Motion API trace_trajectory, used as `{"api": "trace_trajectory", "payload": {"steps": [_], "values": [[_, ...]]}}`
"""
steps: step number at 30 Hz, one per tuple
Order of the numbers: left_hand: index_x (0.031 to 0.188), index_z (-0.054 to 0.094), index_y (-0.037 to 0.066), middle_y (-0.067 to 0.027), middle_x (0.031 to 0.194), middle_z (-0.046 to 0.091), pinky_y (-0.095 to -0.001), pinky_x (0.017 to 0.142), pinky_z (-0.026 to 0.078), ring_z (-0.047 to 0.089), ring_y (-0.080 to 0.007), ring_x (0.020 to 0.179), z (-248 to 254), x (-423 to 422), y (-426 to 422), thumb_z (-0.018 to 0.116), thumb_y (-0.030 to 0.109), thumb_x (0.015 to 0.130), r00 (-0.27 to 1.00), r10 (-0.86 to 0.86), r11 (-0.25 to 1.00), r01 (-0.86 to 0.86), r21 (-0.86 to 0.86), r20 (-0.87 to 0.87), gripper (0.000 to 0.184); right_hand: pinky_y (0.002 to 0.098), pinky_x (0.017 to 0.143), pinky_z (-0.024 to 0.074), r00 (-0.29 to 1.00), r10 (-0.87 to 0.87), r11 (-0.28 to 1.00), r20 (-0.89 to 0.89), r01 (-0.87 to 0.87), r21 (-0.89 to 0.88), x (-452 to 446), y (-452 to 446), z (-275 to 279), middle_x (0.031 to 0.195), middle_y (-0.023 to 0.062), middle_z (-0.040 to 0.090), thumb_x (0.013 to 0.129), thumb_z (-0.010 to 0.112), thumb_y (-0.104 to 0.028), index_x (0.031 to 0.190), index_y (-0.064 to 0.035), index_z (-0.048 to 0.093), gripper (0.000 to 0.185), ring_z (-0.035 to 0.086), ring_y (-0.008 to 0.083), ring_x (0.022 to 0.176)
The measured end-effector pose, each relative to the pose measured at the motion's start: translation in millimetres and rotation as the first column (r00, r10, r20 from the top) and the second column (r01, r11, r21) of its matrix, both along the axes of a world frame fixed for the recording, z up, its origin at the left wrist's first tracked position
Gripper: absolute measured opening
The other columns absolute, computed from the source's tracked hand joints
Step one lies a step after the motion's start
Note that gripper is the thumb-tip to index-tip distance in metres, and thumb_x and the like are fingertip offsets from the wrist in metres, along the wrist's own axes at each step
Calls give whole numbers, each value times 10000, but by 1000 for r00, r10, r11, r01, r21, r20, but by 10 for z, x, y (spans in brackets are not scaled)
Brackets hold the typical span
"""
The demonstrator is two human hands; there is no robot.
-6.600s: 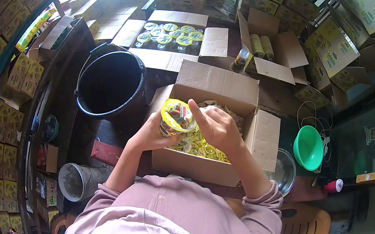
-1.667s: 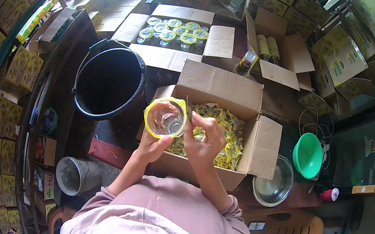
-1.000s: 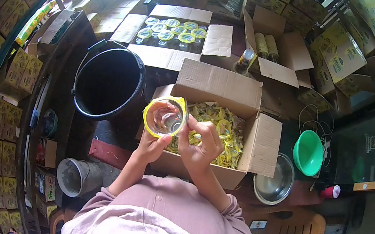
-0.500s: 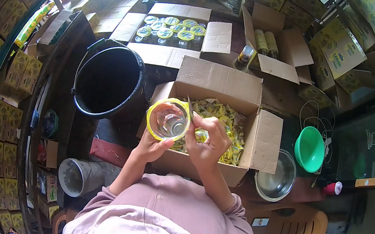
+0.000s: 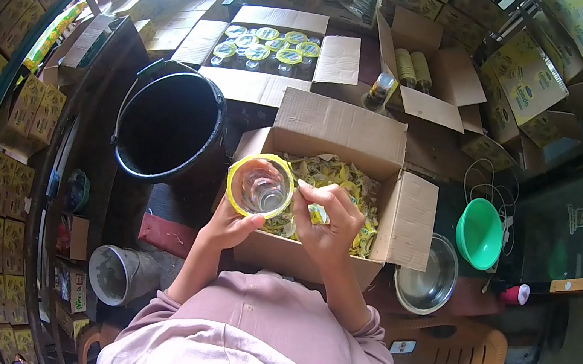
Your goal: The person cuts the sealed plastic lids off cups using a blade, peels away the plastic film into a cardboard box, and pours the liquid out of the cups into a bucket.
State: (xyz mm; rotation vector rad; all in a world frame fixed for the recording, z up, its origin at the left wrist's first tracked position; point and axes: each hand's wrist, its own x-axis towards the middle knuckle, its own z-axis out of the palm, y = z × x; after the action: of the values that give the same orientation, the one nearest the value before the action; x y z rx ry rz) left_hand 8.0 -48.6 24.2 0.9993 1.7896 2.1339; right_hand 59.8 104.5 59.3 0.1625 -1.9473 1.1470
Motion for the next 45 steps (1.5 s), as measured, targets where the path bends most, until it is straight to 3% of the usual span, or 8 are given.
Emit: {"api": "trace_trajectory", "payload": {"steps": [12, 18, 24, 27, 28, 32, 36, 45], "values": [[1257, 318, 23, -115, 1138, 422, -336, 949, 345, 443, -215, 1082, 6, -9, -25, 702, 238, 699, 997, -71, 993, 72, -97, 7, 711, 243, 544, 439, 1000, -21, 994, 0, 21, 103, -8, 25, 42, 662, 75, 576, 635, 635, 123, 832, -6, 624, 236, 562, 143, 591], [1254, 322, 20, -105, 1117, 440, -327, 942, 346, 445, -202, 1071, -18, -12, -28, 688, 260, 702, 988, -100, 995, 101, -5, 119, 705, 251, 506, 451, 1000, 20, 999, 16, -20, 33, -15, 70, -16, 663, 62, 590, 623, 671, 83, 837, -58, 645, 257, 585, 149, 574], [1241, 341, 31, -99, 1110, 444, -328, 931, 355, 448, -197, 1058, 29, -47, -35, 693, 292, 693, 977, -193, 976, 201, -89, 88, 702, 227, 567, 443, 995, 30, 1000, 94, -31, 5, 35, 80, -32, 679, 65, 576, 630, 655, 124, 838, -7, 621, 249, 564, 129, 624], [1224, 362, 34, -98, 1102, 448, -328, 931, 355, 454, -193, 1046, 63, -9, 5, 694, 322, 685, 974, -198, 978, 204, -45, 114, 695, 246, 527, 454, 997, 44, 999, 68, -45, 13, -8, 119, 0, 656, 67, 589, 622, 669, 77, 834, -42, 638, 245, 590, 151, 578], [1244, 307, 42, -101, 1100, 445, -336, 911, 375, 466, -190, 1031, 15, -32, 7, 744, 309, 648, 967, -212, 976, 217, -27, 141, 785, 248, 527, 454, 997, 38, 999, 69, -38, -1, -10, 109, -1, 657, 67, 589, 623, 668, 77, 834, -43, 639, 245, 590, 150, 579], [1229, 200, 71, -107, 1089, 434, -330, 842, 450, 485, -189, 1029, 57, -93, 74, 828, 182, 577, 978, -110, 994, 111, -4, -179, 912, 231, 554, 445, 996, 24, 1000, 84, -23, -17, 2, 73, -26, 684, 67, 584, 633, 661, 100, 834, -9, 623, 231, 568, 127, 615], [1137, 264, 87, -91, 1078, 410, -336, 845, 469, 482, -181, 1040, -81, -46, 177, 765, 44, 641, 1000, -2, 995, 2, 103, 5, 706, 219, 567, 439, 994, -65, 996, 87, 69, -47, 39, 3, -46, 700, 68, 583, 645, 663, 98, 821, 10, 612, 203, 557, 115, 631], [1183, 329, 42, -78, 1079, 347, -295, 824, 486, 467, -177, 1036, -114, -68, 120, 749, 57, 660, 995, -23, 998, 16, -66, -97, 671, 250, 532, 453, 994, -98, 995, 41, 98, -7, 60, -22, -72, 683, 68, 597, 652, 678, 59, 810, -29, 628, 188, 588, 147, 577]]}}
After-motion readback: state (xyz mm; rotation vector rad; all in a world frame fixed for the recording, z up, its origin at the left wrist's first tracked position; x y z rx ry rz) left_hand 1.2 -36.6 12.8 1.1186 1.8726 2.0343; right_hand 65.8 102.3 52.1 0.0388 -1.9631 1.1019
